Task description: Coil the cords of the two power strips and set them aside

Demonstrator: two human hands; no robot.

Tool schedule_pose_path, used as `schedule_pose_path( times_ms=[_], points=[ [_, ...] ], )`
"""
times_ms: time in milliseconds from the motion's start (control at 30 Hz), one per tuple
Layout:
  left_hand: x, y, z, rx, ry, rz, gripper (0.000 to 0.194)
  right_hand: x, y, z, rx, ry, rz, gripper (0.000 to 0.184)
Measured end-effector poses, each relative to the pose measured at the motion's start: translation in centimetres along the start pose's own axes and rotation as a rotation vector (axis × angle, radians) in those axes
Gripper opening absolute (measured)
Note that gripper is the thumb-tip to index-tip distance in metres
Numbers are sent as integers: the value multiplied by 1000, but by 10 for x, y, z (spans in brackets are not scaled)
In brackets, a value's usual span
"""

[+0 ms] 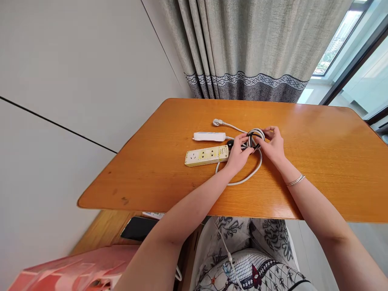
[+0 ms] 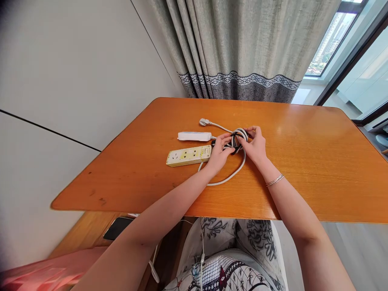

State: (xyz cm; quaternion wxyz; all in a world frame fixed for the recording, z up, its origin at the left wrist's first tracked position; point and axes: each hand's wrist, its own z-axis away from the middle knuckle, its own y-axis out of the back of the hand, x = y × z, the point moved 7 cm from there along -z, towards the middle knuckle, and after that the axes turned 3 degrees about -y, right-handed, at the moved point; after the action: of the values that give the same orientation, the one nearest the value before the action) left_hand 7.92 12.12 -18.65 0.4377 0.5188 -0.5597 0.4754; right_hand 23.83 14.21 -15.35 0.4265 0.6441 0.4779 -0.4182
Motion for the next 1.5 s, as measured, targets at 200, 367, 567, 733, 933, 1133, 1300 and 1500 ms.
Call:
schedule_pose_path(
  times_ms=[200, 367, 567, 733, 933, 1133, 1300, 1500],
  points=[
    [3, 6, -3, 26, -49, -64, 50, 2, 0, -1, -29, -63, 1, 46],
    [1, 3, -8, -10, -77, -21, 46, 4, -11, 7, -25, -194, -286, 51],
    [0, 1, -9, -56, -65, 20, 42, 10, -17, 14, -49, -274, -385, 60],
    [17, 2, -1, -68, -157, -184, 20, 26, -3, 5, -45, -361, -398, 66],
    [24, -4, 8, -200, -145, -257, 21, 25, 0, 1, -121, -399, -480, 64],
    [26, -9, 7, -325, -227, -362, 28, 6, -3, 4, -249, -387, -544, 64],
    [26, -12, 8, -412, -255, -431, 40, -7, -6, 6, -320, -236, -473, 71],
    [32, -18, 15, -498, -360, -607, 54, -16, -8, 12, -421, -141, -355, 81]
  ],
)
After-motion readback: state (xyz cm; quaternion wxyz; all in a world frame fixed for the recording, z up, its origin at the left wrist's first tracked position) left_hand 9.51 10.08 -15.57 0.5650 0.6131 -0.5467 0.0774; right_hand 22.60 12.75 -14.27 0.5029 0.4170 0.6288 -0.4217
